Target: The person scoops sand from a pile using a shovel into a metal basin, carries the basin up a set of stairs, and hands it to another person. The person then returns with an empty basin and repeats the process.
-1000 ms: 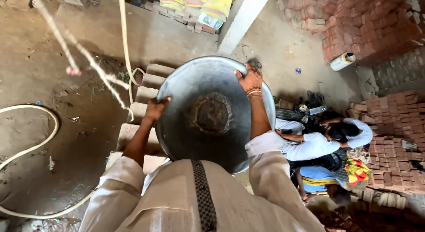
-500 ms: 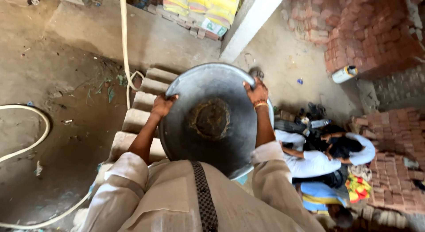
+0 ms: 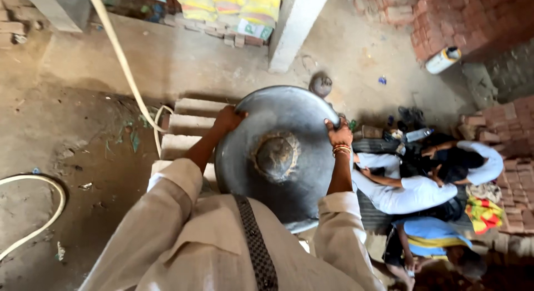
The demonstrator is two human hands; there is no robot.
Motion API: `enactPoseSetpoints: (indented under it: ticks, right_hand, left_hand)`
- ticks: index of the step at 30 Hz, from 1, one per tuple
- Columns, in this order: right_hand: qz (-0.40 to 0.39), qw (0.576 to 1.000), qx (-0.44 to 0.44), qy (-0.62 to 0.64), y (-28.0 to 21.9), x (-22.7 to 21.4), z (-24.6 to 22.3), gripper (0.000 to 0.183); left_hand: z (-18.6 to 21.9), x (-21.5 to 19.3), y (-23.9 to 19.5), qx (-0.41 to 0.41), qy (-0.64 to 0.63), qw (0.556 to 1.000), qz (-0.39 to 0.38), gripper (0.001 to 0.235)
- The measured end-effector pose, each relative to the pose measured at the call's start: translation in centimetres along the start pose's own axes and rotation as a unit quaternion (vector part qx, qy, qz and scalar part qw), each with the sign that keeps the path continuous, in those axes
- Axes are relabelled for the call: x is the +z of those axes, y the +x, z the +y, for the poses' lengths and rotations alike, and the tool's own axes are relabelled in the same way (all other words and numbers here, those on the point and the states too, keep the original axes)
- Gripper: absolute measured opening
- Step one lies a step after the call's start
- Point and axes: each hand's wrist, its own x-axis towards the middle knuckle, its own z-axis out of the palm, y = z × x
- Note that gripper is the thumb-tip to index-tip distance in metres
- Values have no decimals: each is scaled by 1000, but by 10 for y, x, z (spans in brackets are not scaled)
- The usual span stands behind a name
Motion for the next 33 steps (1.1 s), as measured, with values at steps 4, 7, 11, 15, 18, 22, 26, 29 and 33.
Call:
enactPoseSetpoints:
  ticks: [4,7,11,15,18,22,26,29,33]
  right_hand:
    - [-16,998,53,15,-6,5,14,78]
    - [-20,998,52,16,-8,26,18,79]
    - [-16,1000,16,0,-6,34,6,77]
    - [-37,999,21,-7,6,32,-5,77]
    - [-22,1000,-11,-2,35,38,-7,77]
    - [-37,998,-44,-15,60,11,-54,71]
    - [2,994,-112,6,95,15,-88,62]
    - [35,985,-169,-7,119,32,-94,60]
    - [38,980,-194,-16,151,63,-113,61]
  left_hand:
    - [13,5,11,13,26,999,20,64]
    - [-15,11,17,19,27,999,17,63]
    - [-28,3,14,-31,21,999,1,67]
    - [-28,1,20,-27,9,999,14,68]
    - [-25,-2,28,-38,-6,999,32,68]
    - [-37,-5,31,-20,-32,996,82,67]
    - [-28,-26,24,-54,-91,992,75,63]
    - [-40,-22,46,-60,-94,990,89,64]
    - [-62,-21,92,-76,-109,983,123,67]
